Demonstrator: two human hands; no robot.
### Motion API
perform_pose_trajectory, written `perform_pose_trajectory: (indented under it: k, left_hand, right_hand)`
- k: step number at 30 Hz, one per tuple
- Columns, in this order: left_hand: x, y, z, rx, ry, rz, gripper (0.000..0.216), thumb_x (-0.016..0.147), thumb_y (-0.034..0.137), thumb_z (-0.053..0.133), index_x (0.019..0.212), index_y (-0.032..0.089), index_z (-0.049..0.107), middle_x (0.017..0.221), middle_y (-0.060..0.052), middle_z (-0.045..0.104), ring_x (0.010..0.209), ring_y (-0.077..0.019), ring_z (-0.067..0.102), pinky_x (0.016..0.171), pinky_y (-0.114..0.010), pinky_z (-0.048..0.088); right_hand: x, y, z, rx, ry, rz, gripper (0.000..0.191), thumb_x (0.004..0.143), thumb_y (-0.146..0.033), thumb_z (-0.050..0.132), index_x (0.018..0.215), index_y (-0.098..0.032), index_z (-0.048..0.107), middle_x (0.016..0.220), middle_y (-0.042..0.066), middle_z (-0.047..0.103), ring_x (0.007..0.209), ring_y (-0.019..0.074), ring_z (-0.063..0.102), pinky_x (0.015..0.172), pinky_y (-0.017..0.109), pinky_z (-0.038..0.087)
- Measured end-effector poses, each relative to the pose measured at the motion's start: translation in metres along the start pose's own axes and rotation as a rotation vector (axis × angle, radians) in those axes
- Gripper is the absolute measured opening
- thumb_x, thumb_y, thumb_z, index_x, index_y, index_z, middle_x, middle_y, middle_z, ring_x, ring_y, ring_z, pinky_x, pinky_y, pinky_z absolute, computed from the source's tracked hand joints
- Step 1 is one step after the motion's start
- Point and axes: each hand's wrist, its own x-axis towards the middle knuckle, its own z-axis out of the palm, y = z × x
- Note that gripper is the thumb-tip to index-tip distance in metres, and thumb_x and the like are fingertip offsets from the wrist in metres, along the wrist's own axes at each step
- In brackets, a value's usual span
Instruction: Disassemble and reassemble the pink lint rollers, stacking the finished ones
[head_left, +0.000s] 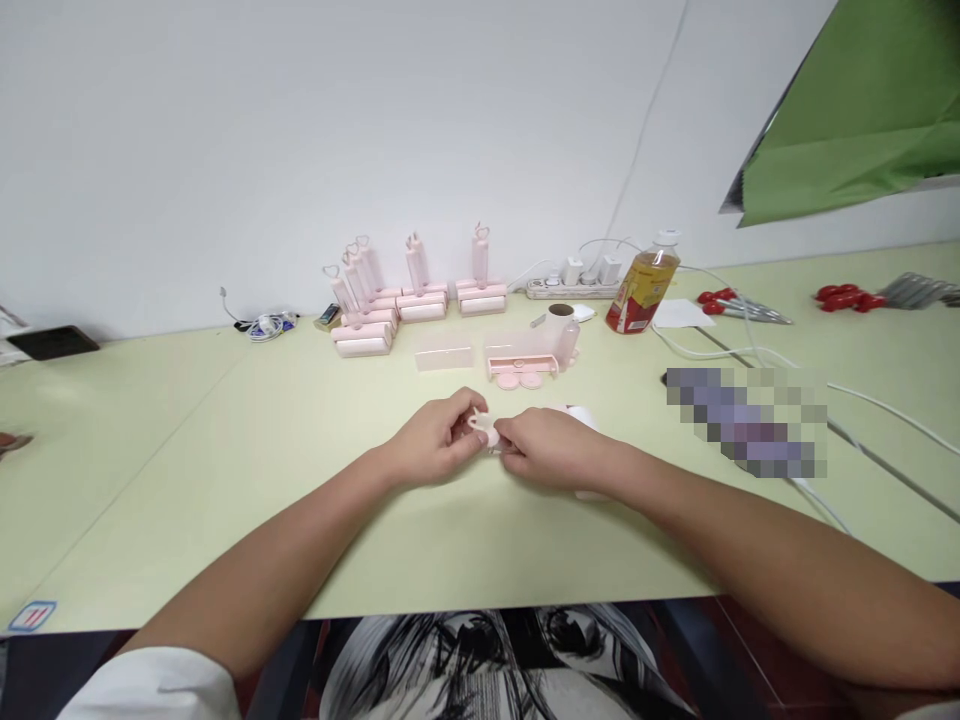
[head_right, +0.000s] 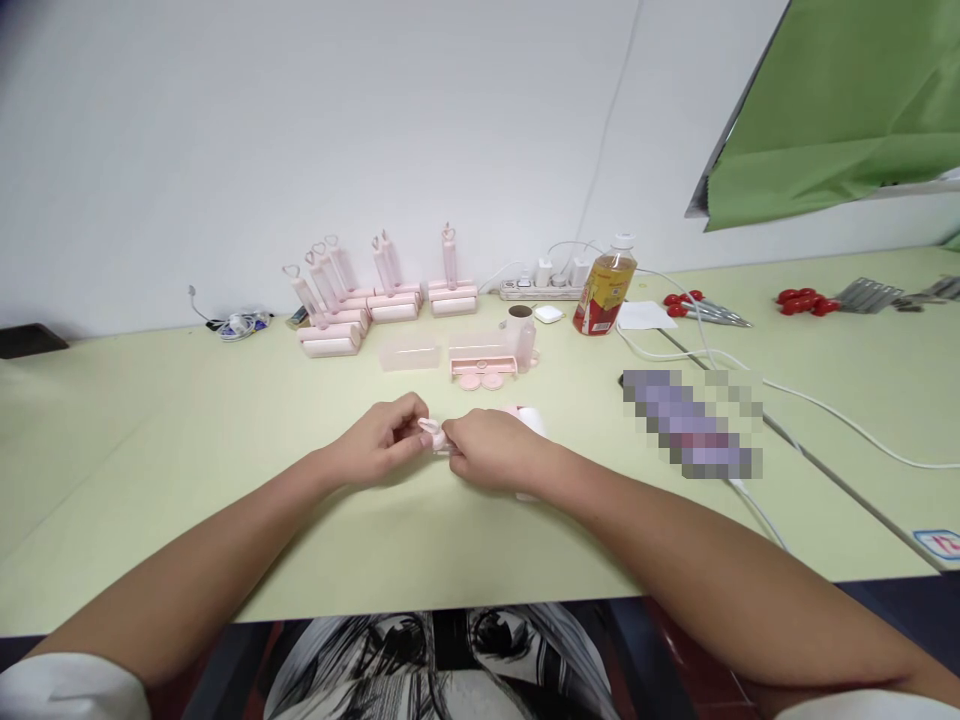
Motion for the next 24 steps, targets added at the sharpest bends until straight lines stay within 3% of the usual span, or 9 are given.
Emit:
perform_pose_trajectory:
  k: [3, 5, 8, 11, 16, 19, 24]
  left_hand:
    - [0.0002, 0.0001, 0.0003, 0.021, 0.015, 0.107, 0.035, 0.089, 0.034, 0.05, 0.121, 0.021, 0.056, 0.092, -0.004, 0.063, 0.074, -0.0146, 0.054, 0.066, -0.026, 0.041]
    - [0.0006, -0.0002, 0.0009, -0.003, -0.02, 0.155, 0.031, 0.091, 0.032, 0.048, 0.117, 0.021, 0.062, 0.1, -0.006, 0.066, 0.081, -0.0157, 0.058, 0.071, -0.027, 0.043]
    - [0.0012, -0.0027, 0.0025, -0.084, -0.007, 0.069, 0.024, 0.091, 0.035, 0.051, 0.103, 0.02, 0.065, 0.083, -0.002, 0.065, 0.069, -0.0127, 0.054, 0.063, -0.025, 0.04]
    - [0.0013, -0.0071, 0.0054, -0.254, 0.0, -0.046, 0.024, 0.088, 0.042, 0.055, 0.093, 0.019, 0.058, 0.065, 0.004, 0.053, 0.057, -0.0096, 0.044, 0.054, -0.022, 0.034]
    - [0.0013, -0.0096, 0.0087, -0.515, -0.116, -0.134, 0.029, 0.087, 0.046, 0.057, 0.089, 0.02, 0.046, 0.062, 0.006, 0.048, 0.053, -0.0091, 0.043, 0.05, -0.021, 0.035]
    - [0.0016, -0.0079, 0.006, -0.382, -0.138, -0.145, 0.029, 0.088, 0.048, 0.053, 0.089, 0.02, 0.047, 0.062, 0.007, 0.045, 0.051, -0.0082, 0.037, 0.048, -0.021, 0.03]
    - [0.0011, -0.0054, 0.0012, -0.077, -0.234, -0.067, 0.04, 0.092, 0.053, 0.043, 0.074, 0.018, 0.046, 0.064, 0.004, 0.042, 0.058, -0.0097, 0.035, 0.052, -0.022, 0.028]
  right_hand:
    - [0.0008, 0.0009, 0.0007, -0.013, 0.001, 0.007, 0.017, 0.085, -0.024, 0.049, 0.088, -0.017, 0.064, 0.08, 0.01, 0.07, 0.068, 0.0219, 0.062, 0.052, 0.028, 0.025]
    - [0.0009, 0.002, 0.0005, -0.007, 0.001, 0.016, 0.018, 0.085, -0.025, 0.049, 0.088, -0.018, 0.065, 0.08, 0.01, 0.07, 0.069, 0.0221, 0.062, 0.052, 0.028, 0.025]
    - [0.0011, 0.0041, 0.0005, 0.02, 0.022, 0.036, 0.018, 0.085, -0.028, 0.049, 0.085, -0.019, 0.065, 0.08, 0.009, 0.07, 0.069, 0.0211, 0.061, 0.052, 0.027, 0.026]
    - [0.0018, 0.006, 0.0008, 0.043, 0.044, 0.052, 0.019, 0.086, -0.031, 0.049, 0.081, -0.019, 0.063, 0.077, 0.007, 0.069, 0.065, 0.0188, 0.058, 0.051, 0.027, 0.025]
    - [0.0027, 0.0071, 0.0004, 0.011, 0.03, 0.056, 0.015, 0.084, -0.03, 0.052, 0.079, -0.02, 0.062, 0.075, 0.006, 0.068, 0.064, 0.0187, 0.057, 0.052, 0.027, 0.024]
    - [0.0023, 0.0073, -0.0003, -0.031, 0.03, 0.056, 0.014, 0.083, -0.027, 0.052, 0.08, -0.02, 0.063, 0.076, 0.007, 0.068, 0.066, 0.0197, 0.058, 0.053, 0.027, 0.024]
    - [0.0018, 0.0078, 0.0003, -0.087, 0.017, 0.045, 0.013, 0.083, -0.026, 0.052, 0.083, -0.02, 0.063, 0.077, 0.007, 0.068, 0.065, 0.0194, 0.06, 0.052, 0.027, 0.023]
